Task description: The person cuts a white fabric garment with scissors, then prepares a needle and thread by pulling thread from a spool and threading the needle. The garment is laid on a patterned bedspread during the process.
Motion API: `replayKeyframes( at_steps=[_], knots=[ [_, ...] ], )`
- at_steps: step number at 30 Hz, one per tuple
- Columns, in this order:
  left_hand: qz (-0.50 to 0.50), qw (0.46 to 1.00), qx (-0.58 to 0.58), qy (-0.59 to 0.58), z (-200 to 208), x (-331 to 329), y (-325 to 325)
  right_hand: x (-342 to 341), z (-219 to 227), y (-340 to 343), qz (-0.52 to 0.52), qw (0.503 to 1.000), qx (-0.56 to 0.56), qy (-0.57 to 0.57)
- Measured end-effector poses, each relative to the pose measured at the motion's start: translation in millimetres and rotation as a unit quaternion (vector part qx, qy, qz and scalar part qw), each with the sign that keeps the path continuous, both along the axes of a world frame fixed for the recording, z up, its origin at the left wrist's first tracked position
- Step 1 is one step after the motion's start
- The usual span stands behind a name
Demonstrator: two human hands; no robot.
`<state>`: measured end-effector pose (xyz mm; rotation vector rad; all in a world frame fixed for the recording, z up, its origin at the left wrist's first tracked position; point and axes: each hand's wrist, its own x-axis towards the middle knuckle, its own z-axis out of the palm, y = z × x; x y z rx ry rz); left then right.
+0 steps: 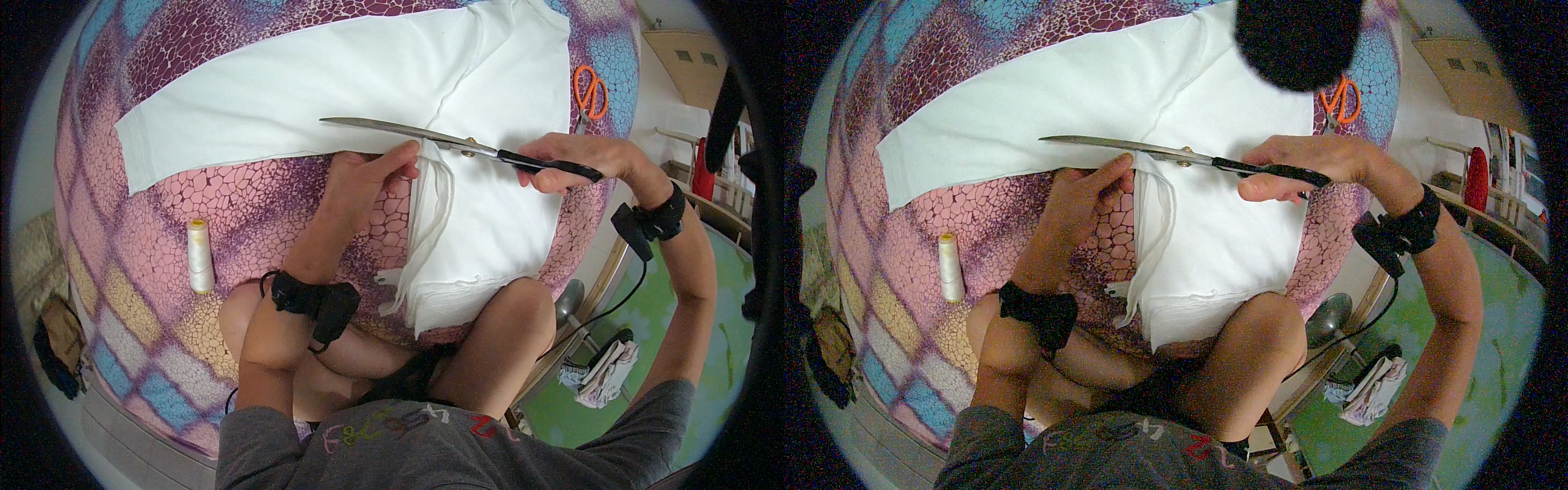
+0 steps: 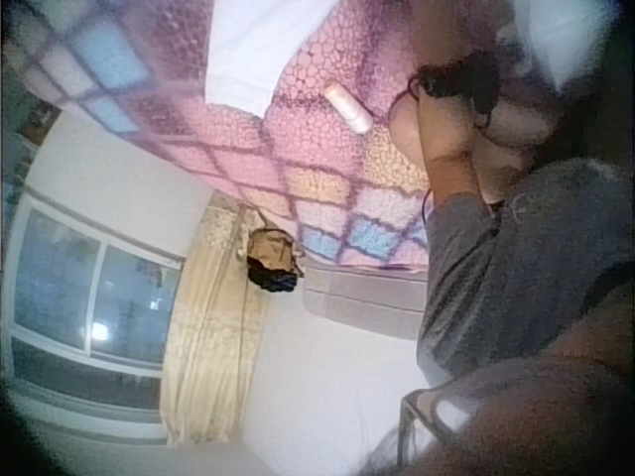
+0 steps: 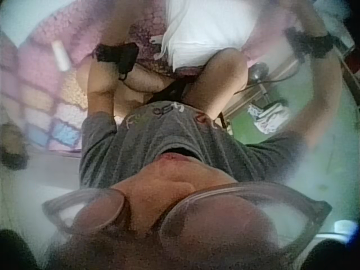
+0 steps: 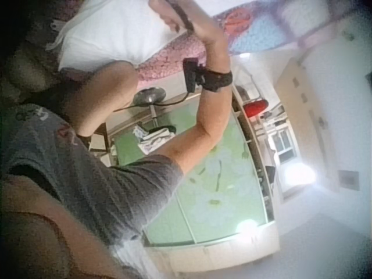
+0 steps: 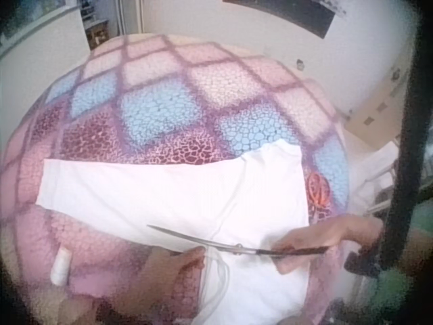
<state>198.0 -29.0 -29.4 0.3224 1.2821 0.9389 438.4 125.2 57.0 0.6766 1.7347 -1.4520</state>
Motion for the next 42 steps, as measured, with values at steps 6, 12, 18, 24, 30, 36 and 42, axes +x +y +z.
replayKeyframes(
  at_steps=[6,12,18,24,30,36,42],
  knots=[
    [0.073,0.997,0.032,-0.012,14.4,6.5,1.3,6.0,6.7,-2.6,-0.073,0.99,-0.117,0.021],
    [0.059,0.997,0.051,0.001,15.8,6.6,1.4,8.7,5.9,9.5,-0.062,0.992,-0.106,0.04],
    [0.046,0.999,0.005,0.006,10.3,-0.2,1.0,-3.6,1.4,9.3,-0.042,0.994,-0.095,0.042],
    [0.035,0.999,-0.017,0.002,16.0,0.0,2.1,8.7,-0.9,6.5,-0.039,0.995,-0.062,0.067],
    [0.036,0.999,-0.006,-0.031,6.6,-3.6,1.2,-1.2,2.8,-1.5,-0.067,0.996,-0.044,0.047],
    [0.031,0.997,-0.017,-0.063,5.0,-5.2,1.4,2.7,-0.4,-0.8,-0.067,0.995,-0.022,0.071],
    [0.029,0.998,-0.017,-0.056,4.7,-1.0,0.7,-1.1,4.1,-2.2,-0.068,0.996,-0.037,0.053]
  ],
)
